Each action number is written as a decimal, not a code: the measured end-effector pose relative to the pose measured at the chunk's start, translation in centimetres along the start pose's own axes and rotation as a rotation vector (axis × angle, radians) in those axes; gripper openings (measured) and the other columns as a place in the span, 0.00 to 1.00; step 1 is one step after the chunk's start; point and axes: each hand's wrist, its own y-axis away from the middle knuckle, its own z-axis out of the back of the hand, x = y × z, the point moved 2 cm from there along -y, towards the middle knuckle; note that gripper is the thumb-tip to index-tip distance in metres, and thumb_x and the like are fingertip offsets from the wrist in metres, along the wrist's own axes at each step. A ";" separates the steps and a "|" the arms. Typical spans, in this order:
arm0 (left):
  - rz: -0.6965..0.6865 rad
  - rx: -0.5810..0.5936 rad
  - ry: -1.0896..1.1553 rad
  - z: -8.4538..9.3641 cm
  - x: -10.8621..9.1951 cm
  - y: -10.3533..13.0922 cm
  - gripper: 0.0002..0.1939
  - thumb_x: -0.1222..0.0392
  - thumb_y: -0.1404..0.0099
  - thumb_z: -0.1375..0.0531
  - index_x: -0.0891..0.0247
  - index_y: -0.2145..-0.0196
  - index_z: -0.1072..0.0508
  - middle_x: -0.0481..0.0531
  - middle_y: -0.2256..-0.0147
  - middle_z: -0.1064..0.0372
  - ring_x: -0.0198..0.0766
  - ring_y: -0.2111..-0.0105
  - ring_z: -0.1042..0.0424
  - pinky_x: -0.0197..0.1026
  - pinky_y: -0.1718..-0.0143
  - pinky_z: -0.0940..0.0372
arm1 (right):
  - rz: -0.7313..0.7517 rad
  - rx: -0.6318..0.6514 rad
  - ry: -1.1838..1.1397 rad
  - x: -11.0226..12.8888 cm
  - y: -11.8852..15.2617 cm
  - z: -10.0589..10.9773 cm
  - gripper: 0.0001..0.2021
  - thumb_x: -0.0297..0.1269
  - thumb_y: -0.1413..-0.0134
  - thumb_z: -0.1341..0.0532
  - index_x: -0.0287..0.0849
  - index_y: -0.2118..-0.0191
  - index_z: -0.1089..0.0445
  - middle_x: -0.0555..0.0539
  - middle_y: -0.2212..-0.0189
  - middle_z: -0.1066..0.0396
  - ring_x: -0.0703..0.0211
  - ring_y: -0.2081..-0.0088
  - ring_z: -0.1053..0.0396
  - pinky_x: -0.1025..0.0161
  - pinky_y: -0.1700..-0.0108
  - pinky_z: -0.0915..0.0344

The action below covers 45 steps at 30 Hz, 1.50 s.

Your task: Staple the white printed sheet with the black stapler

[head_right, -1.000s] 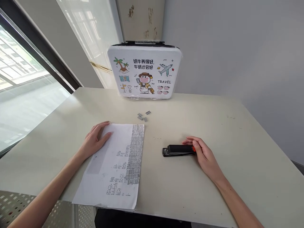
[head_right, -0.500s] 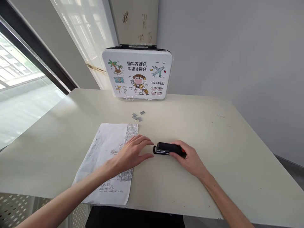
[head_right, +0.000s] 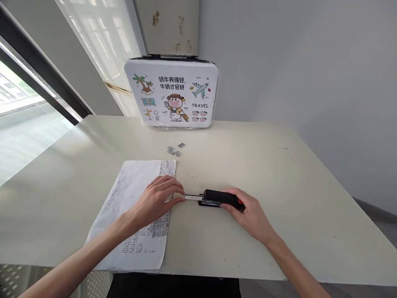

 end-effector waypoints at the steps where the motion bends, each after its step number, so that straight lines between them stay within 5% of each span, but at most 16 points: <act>1: 0.004 0.002 0.006 0.2 0.4 0.3 0.10 0.51 0.24 0.40 0.57 0.51 0.24 0.53 0.50 0.23 0.48 0.48 0.27 0.53 0.46 0.33 | -0.004 0.010 0.000 -0.1 0.1 0.1 0.17 0.54 0.36 0.36 0.53 0.47 0.26 0.47 0.51 0.21 0.50 0.55 0.25 0.61 0.62 0.25; 5: 0.069 -0.021 -0.002 1.7 2.5 2.0 0.21 0.46 0.23 0.42 0.56 0.39 0.31 0.57 0.42 0.28 0.51 0.40 0.32 0.58 0.40 0.35 | -0.002 0.044 -0.012 -0.3 0.1 0.4 0.16 0.54 0.35 0.37 0.52 0.48 0.26 0.47 0.54 0.21 0.52 0.57 0.25 0.61 0.61 0.25; 9: 0.180 -0.064 -0.083 3.1 4.9 2.4 0.15 0.49 0.22 0.45 0.55 0.45 0.26 0.55 0.46 0.25 0.51 0.42 0.31 0.57 0.42 0.35 | 0.001 0.052 -0.012 -0.3 0.1 0.4 0.17 0.54 0.35 0.37 0.52 0.48 0.26 0.48 0.55 0.21 0.52 0.57 0.25 0.61 0.61 0.26; 18: 0.235 -0.076 -0.255 1.9 11.3 -6.8 0.11 0.58 0.25 0.42 0.60 0.50 0.23 0.58 0.54 0.28 0.51 0.52 0.31 0.54 0.48 0.35 | 0.007 0.066 -0.042 0.0 0.1 0.3 0.16 0.53 0.34 0.38 0.53 0.47 0.27 0.48 0.54 0.22 0.52 0.56 0.25 0.59 0.57 0.26; 22: 0.193 -0.045 -0.263 2.1 12.0 -7.5 0.08 0.58 0.26 0.41 0.60 0.59 0.22 0.58 0.56 0.29 0.52 0.53 0.33 0.55 0.48 0.36 | 0.006 0.061 -0.052 -0.1 0.1 0.3 0.16 0.53 0.34 0.37 0.52 0.47 0.27 0.48 0.54 0.22 0.53 0.56 0.25 0.59 0.56 0.27; 27: 0.161 -0.029 -0.212 2.6 9.6 -5.6 0.10 0.57 0.22 0.45 0.62 0.58 0.26 0.57 0.57 0.26 0.48 0.56 0.28 0.52 0.51 0.33 | 0.018 0.061 -0.066 -0.3 0.1 0.3 0.17 0.53 0.34 0.37 0.52 0.46 0.27 0.47 0.51 0.22 0.51 0.54 0.25 0.59 0.55 0.26; 31: 0.126 -0.104 0.039 2.7 4.4 -4.0 0.10 0.55 0.21 0.46 0.60 0.52 0.28 0.52 0.55 0.24 0.40 0.60 0.24 0.44 0.56 0.29 | 0.018 0.053 -0.048 -0.2 0.0 0.4 0.17 0.53 0.34 0.38 0.52 0.47 0.27 0.47 0.52 0.22 0.52 0.55 0.25 0.60 0.56 0.26; 36: -0.118 -0.004 0.173 1.3 -2.1 -1.9 0.09 0.59 0.20 0.45 0.61 0.50 0.26 0.53 0.56 0.23 0.39 0.57 0.22 0.42 0.56 0.27 | 0.020 0.052 -0.041 0.3 0.0 0.4 0.17 0.55 0.34 0.38 0.51 0.47 0.27 0.46 0.54 0.22 0.52 0.59 0.26 0.60 0.59 0.26; 45: -0.137 0.043 0.051 0.0 -3.4 -1.9 0.12 0.60 0.21 0.45 0.64 0.54 0.22 0.55 0.61 0.23 0.42 0.61 0.22 0.43 0.60 0.26 | 0.033 0.046 -0.025 0.5 0.0 0.6 0.17 0.55 0.34 0.38 0.52 0.48 0.27 0.48 0.55 0.22 0.54 0.59 0.25 0.61 0.59 0.26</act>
